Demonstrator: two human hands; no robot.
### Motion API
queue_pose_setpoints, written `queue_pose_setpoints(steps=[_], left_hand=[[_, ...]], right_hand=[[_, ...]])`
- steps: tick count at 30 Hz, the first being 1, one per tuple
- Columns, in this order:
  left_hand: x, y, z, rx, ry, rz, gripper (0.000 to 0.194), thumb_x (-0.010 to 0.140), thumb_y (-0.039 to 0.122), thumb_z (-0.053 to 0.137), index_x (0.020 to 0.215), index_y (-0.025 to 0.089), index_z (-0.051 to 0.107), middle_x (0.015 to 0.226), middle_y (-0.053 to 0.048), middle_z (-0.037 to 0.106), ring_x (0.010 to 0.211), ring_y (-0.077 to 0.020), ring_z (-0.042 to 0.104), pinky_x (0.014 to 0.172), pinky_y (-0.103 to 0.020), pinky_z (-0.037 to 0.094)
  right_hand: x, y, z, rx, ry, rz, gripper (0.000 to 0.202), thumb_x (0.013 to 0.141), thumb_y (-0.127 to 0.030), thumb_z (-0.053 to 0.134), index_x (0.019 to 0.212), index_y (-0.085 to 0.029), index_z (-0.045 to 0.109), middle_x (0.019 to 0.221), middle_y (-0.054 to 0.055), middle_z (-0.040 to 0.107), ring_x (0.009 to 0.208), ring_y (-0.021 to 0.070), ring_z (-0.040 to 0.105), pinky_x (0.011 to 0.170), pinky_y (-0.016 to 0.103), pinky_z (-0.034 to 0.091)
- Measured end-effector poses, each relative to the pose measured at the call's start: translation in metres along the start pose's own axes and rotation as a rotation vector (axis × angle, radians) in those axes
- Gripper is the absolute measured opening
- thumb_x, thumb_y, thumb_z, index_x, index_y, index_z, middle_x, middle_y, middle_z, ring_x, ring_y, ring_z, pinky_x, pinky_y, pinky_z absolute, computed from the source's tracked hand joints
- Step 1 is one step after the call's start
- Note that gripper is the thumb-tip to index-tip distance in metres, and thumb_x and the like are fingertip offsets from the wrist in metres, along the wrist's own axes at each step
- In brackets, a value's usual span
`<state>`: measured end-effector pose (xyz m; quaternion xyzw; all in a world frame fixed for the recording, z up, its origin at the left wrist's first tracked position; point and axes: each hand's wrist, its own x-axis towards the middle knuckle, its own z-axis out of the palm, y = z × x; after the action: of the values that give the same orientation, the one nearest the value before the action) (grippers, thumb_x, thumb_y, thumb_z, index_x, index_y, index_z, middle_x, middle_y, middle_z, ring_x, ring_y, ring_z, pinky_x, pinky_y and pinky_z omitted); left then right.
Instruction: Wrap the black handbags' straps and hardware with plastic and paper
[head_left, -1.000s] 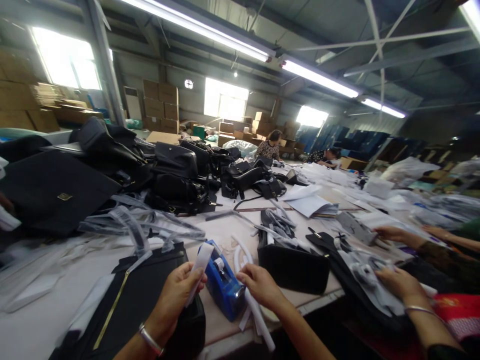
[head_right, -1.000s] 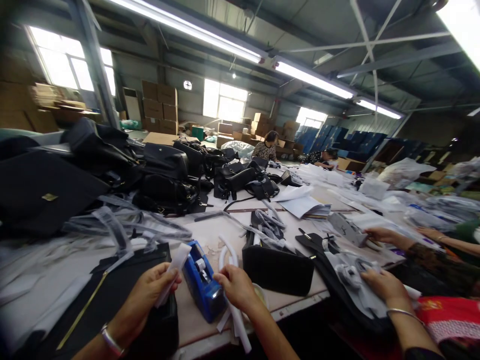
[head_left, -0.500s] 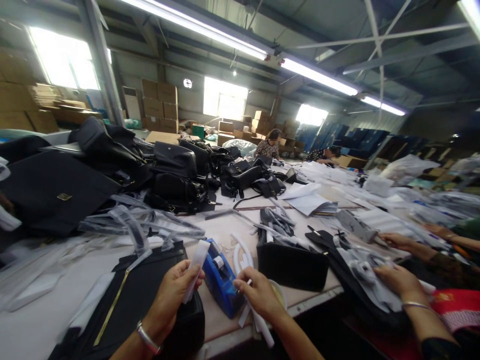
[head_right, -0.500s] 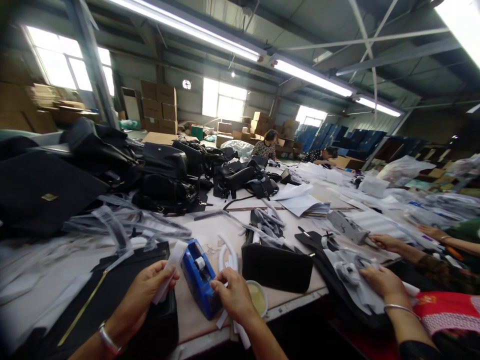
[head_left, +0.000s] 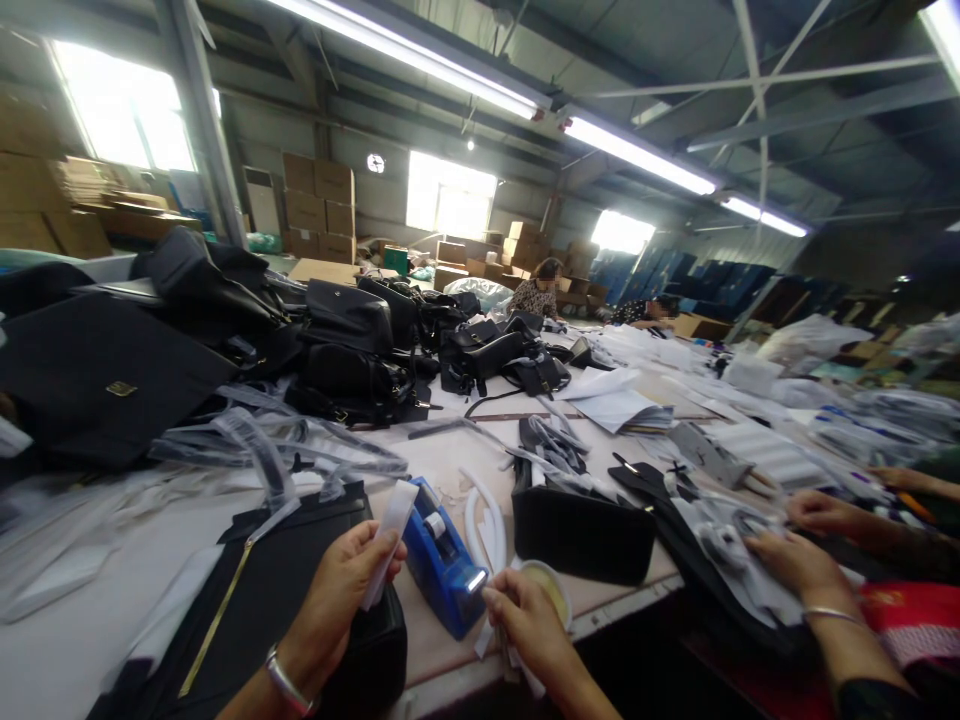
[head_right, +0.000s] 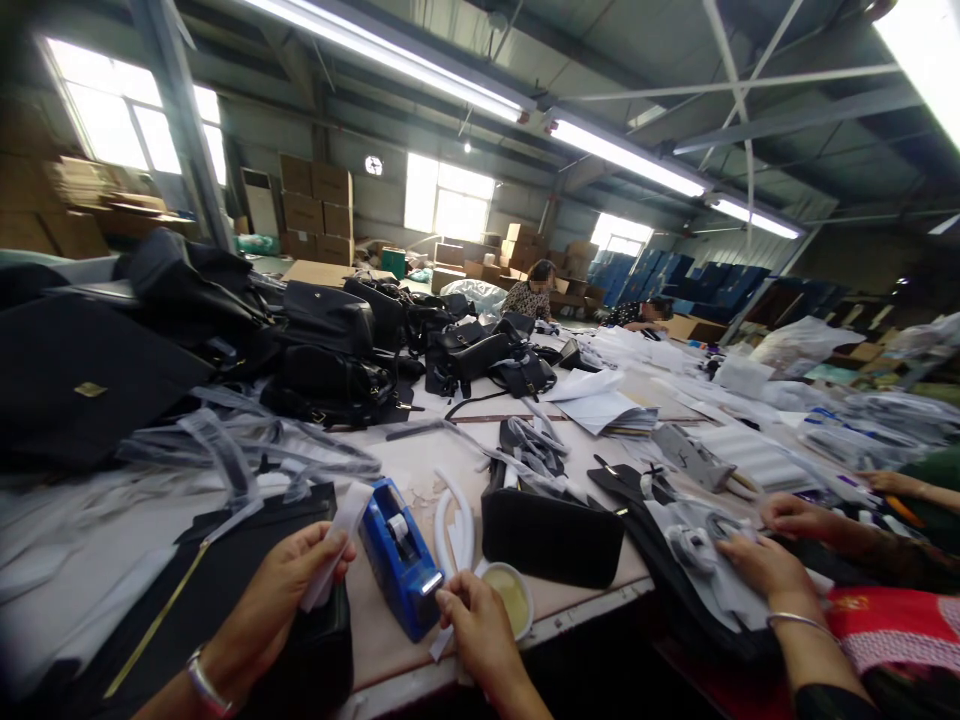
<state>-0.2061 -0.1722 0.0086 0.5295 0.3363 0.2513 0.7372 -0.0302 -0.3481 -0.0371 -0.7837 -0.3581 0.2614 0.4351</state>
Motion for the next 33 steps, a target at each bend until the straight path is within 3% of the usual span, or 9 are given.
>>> queue_pose_setpoints(steps=[4,7,9,12,15,18,21,27,33], left_hand=[[-0.001,0.001,0.001,-0.024,-0.013,0.003,0.034,0.080,0.048,0.068,0.079,0.014,0.061,0.067,0.001,0.061,0.057,-0.0083,0.051,0.053,-0.017,0.037],[0.000,0.000,0.000,-0.043,-0.012,0.029,0.034,0.080,0.047,0.068,0.077,0.014,0.060,0.068,0.001,0.062,0.057,-0.0083,0.051,0.054,-0.018,0.038],[0.000,-0.002,0.000,-0.055,-0.007,0.028,0.034,0.079,0.047,0.068,0.077,0.014,0.060,0.067,0.000,0.062,0.056,-0.0084,0.051,0.053,-0.019,0.038],[0.002,-0.003,0.000,-0.085,-0.004,0.026,0.034,0.077,0.046,0.070,0.075,0.013,0.060,0.068,0.000,0.062,0.056,-0.0084,0.051,0.053,-0.019,0.039],[0.003,-0.002,0.002,-0.098,0.005,0.038,0.034,0.075,0.045,0.072,0.072,0.013,0.060,0.062,0.000,0.061,0.052,-0.0079,0.049,0.051,-0.019,0.036],[0.002,0.000,0.003,-0.100,0.006,0.040,0.036,0.073,0.047,0.072,0.071,0.013,0.061,0.056,0.002,0.058,0.048,-0.0073,0.046,0.047,-0.019,0.032],[0.002,0.000,0.003,-0.110,-0.005,0.047,0.036,0.071,0.047,0.074,0.074,0.013,0.063,0.059,0.001,0.059,0.049,-0.0073,0.047,0.049,-0.019,0.033],[0.008,-0.004,0.000,-0.131,-0.018,0.037,0.036,0.071,0.046,0.075,0.077,0.012,0.063,0.063,0.000,0.060,0.052,-0.0074,0.049,0.051,-0.019,0.034],[0.009,-0.002,0.002,-0.143,-0.023,0.028,0.036,0.068,0.045,0.075,0.074,0.013,0.060,0.060,0.001,0.060,0.049,-0.0076,0.048,0.049,-0.019,0.033]], right_hand=[[-0.003,-0.003,0.002,-0.202,0.037,-0.076,0.019,0.088,-0.028,0.048,0.074,-0.020,0.057,0.067,0.001,0.065,0.067,0.0168,0.062,0.064,0.024,0.041],[-0.008,0.009,0.005,-0.494,0.136,-0.125,0.017,0.087,-0.023,0.047,0.077,-0.020,0.060,0.073,0.005,0.067,0.071,0.0209,0.063,0.065,0.028,0.039],[-0.012,0.016,0.006,-0.559,0.183,-0.164,0.019,0.088,-0.022,0.046,0.077,-0.020,0.061,0.073,0.007,0.067,0.071,0.0227,0.063,0.065,0.029,0.039],[-0.014,0.005,0.007,-0.415,0.204,-0.276,0.023,0.092,-0.031,0.045,0.078,-0.021,0.060,0.070,0.004,0.065,0.068,0.0212,0.062,0.064,0.029,0.040],[-0.008,-0.037,0.012,-0.157,0.107,-0.344,0.024,0.093,-0.038,0.047,0.083,-0.023,0.062,0.070,0.001,0.063,0.064,0.0176,0.059,0.062,0.025,0.041],[0.006,-0.083,0.026,0.055,-0.077,-0.360,0.018,0.093,-0.035,0.049,0.091,-0.023,0.064,0.073,0.000,0.064,0.061,0.0140,0.056,0.057,0.021,0.042],[0.025,-0.108,0.041,0.109,-0.155,-0.452,0.013,0.092,-0.024,0.051,0.093,-0.023,0.064,0.073,-0.002,0.064,0.063,0.0125,0.056,0.059,0.020,0.041],[0.048,-0.115,0.047,-0.075,-0.146,-0.606,0.017,0.088,-0.011,0.052,0.088,-0.023,0.064,0.078,-0.002,0.067,0.075,0.0135,0.063,0.070,0.022,0.042],[0.050,-0.116,0.041,-0.160,-0.198,-0.610,0.019,0.087,-0.009,0.051,0.083,-0.023,0.063,0.078,-0.003,0.067,0.075,0.0131,0.062,0.069,0.021,0.041]])
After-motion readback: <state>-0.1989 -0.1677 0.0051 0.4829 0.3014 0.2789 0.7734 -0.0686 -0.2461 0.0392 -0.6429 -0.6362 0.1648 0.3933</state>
